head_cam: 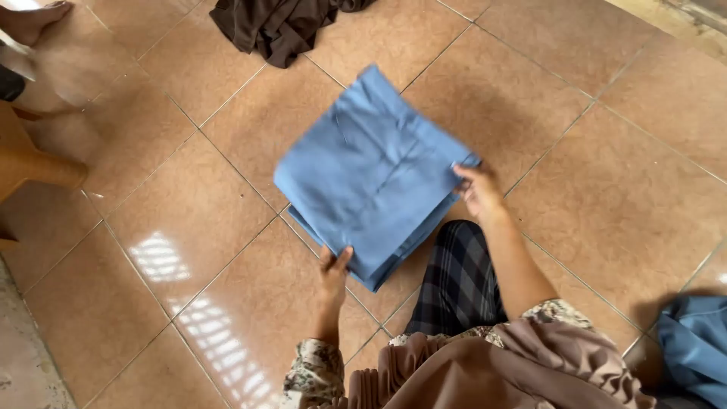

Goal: Folding blue trousers and stacking them neatly on the floor.

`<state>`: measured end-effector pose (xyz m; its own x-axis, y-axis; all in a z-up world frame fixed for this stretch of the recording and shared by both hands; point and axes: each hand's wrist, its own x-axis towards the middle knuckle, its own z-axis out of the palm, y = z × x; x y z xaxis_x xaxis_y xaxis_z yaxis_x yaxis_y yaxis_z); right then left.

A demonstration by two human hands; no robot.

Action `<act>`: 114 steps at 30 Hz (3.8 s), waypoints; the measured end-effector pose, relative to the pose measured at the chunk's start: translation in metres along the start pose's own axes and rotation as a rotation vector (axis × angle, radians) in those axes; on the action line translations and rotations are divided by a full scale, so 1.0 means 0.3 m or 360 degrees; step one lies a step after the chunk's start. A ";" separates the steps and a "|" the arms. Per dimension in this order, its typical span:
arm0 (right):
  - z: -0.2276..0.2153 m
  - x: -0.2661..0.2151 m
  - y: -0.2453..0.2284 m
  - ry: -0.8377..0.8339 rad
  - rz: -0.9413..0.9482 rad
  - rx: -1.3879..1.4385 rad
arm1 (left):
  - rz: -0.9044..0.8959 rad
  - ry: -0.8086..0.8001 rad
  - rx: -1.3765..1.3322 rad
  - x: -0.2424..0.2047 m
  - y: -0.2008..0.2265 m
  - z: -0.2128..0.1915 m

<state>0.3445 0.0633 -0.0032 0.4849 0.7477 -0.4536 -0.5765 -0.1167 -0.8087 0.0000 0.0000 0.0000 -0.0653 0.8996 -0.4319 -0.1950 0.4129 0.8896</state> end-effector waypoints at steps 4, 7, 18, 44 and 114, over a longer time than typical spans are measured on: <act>-0.096 0.074 0.250 0.0030 0.0118 -0.0226 | -0.0266 0.0181 -0.0084 0.101 -0.352 -0.107; -0.111 0.070 0.226 0.0027 0.0093 -0.0253 | -0.0309 0.0261 0.0057 0.075 -0.315 -0.050; -0.080 -0.017 0.163 0.0332 -0.0673 -0.1551 | 0.0453 0.0632 0.0592 0.007 -0.315 0.003; -0.173 0.003 0.203 0.0370 -0.2070 -0.2657 | 0.1952 0.0169 0.2059 0.234 -0.208 0.690; -2.042 -1.736 0.505 0.2001 0.0288 -0.1473 | 0.2301 -0.3356 0.1937 -1.552 -1.250 1.550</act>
<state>0.4075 -0.7442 -0.1189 0.9441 -0.2665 -0.1938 -0.3264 -0.8380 -0.4373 0.5588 -0.5075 -0.0635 0.7718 -0.6326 -0.0643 -0.5725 -0.7354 0.3625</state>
